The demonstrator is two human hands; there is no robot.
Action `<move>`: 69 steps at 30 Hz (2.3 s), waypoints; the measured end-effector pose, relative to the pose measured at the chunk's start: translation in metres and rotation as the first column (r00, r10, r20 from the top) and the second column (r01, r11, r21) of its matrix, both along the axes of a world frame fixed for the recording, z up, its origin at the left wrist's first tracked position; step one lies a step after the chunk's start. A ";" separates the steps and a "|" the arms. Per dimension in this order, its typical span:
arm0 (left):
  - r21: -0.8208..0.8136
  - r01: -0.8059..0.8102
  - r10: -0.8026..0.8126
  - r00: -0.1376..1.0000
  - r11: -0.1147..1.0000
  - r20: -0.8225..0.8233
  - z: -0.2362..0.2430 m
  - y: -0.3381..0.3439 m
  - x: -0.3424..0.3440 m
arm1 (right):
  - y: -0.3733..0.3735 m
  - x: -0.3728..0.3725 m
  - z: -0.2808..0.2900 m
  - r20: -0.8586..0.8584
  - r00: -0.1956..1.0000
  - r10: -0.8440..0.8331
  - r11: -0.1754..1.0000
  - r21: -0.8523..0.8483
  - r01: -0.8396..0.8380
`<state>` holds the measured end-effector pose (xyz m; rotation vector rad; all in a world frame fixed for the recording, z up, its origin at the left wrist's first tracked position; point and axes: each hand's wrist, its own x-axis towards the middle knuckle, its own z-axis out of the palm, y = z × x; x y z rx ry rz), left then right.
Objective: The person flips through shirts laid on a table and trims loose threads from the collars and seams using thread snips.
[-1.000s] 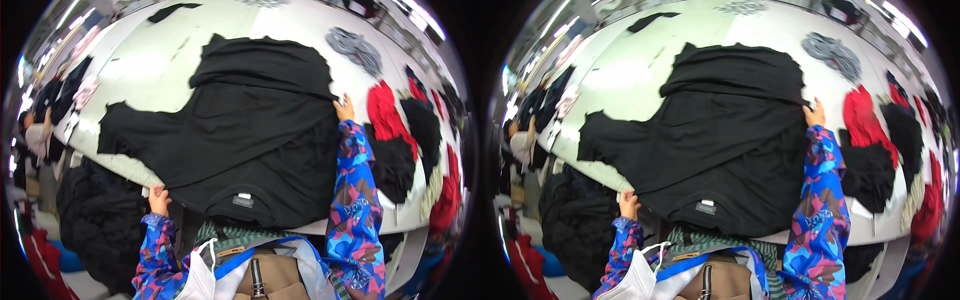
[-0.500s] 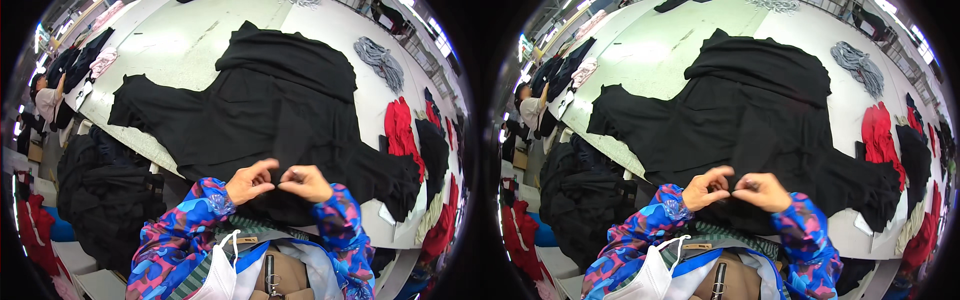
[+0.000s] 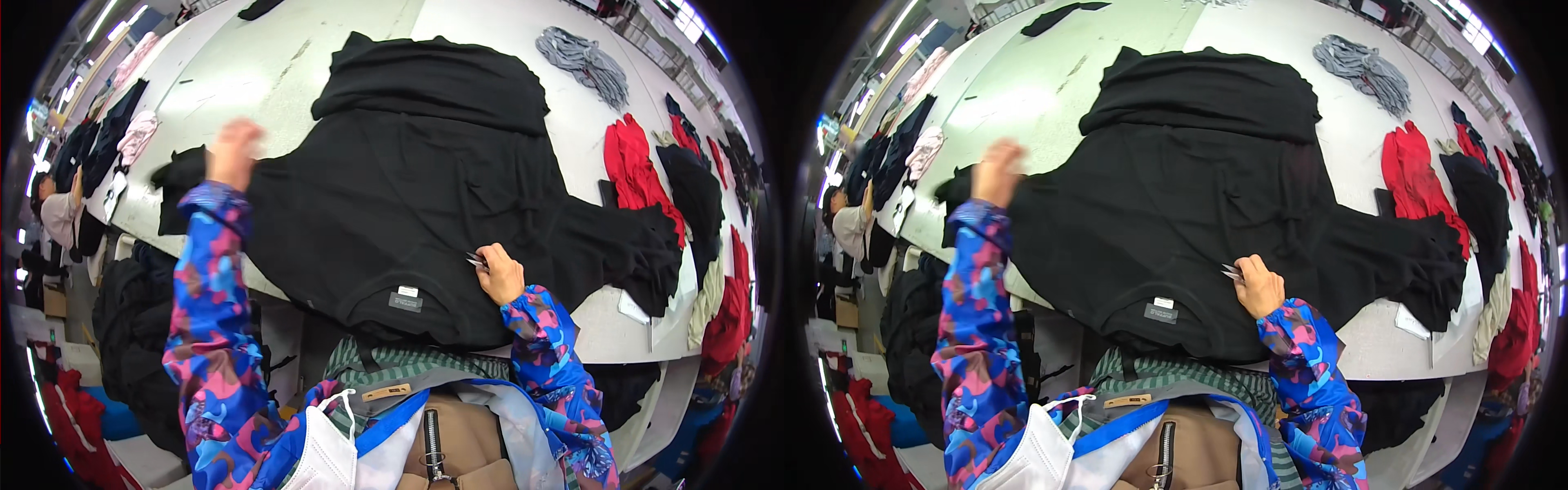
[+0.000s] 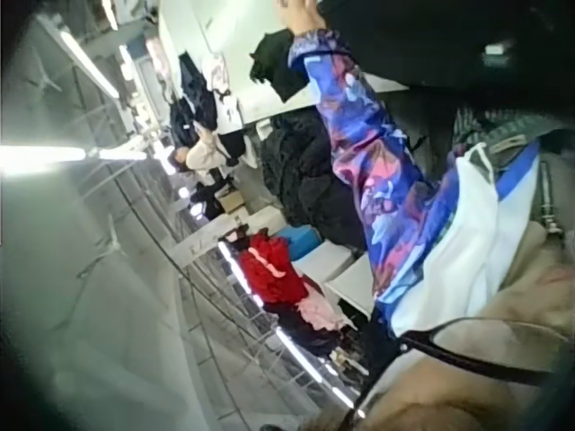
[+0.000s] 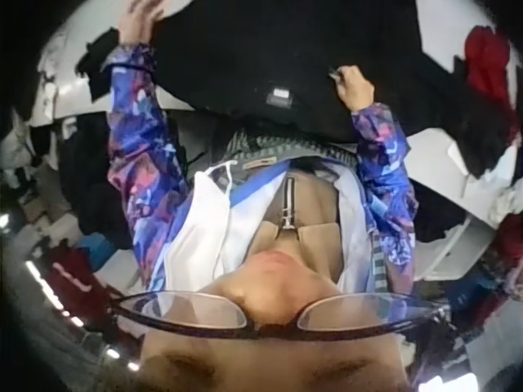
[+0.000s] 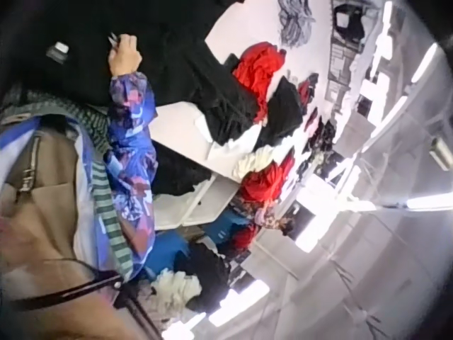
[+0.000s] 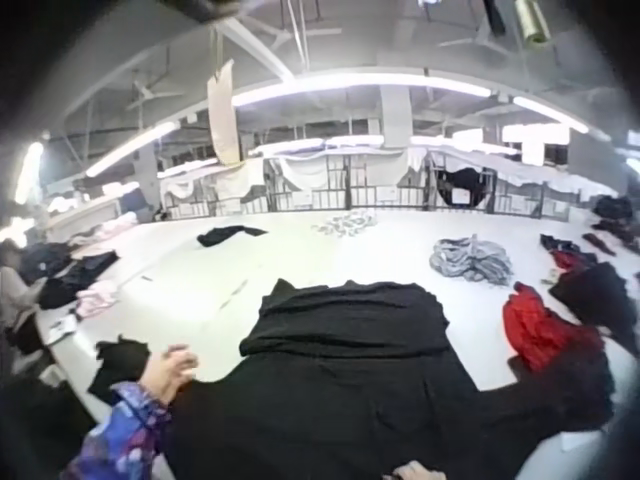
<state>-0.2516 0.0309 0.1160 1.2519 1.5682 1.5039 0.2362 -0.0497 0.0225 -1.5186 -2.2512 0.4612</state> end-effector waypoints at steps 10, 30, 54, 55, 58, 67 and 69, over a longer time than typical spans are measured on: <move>-0.417 0.148 0.030 0.920 0.897 0.390 -0.102 0.079 0.207 | 0.010 0.053 0.034 -0.369 0.929 0.024 0.999 -0.016 -0.032; -0.378 0.566 -0.611 0.792 0.733 0.000 -0.077 -0.033 0.250 | 0.013 0.037 0.050 -0.680 0.717 -0.150 0.949 -0.302 -0.088; -0.405 0.417 -0.578 0.654 0.814 -0.489 -0.050 -0.198 0.133 | -0.109 0.077 0.021 -0.331 0.943 -0.047 0.987 -0.159 -0.007; -0.373 0.429 -0.563 0.703 0.823 -0.434 -0.049 -0.196 0.132 | -0.110 0.082 0.017 -0.355 0.928 -0.111 0.982 -0.186 0.046; -0.314 0.429 -0.524 0.776 0.847 -0.351 -0.039 -0.190 0.139 | -0.103 0.096 0.030 -0.305 0.936 -0.175 0.937 -0.344 0.063; -0.247 0.658 -0.689 0.582 0.711 -0.433 -0.035 -0.189 0.162 | -0.076 0.139 0.061 -0.136 0.990 -0.028 0.991 -0.133 0.009; -0.329 0.656 -0.729 0.552 0.679 -0.405 -0.053 -0.192 0.168 | -0.078 0.141 0.029 -0.063 0.998 0.006 0.982 -0.190 -0.018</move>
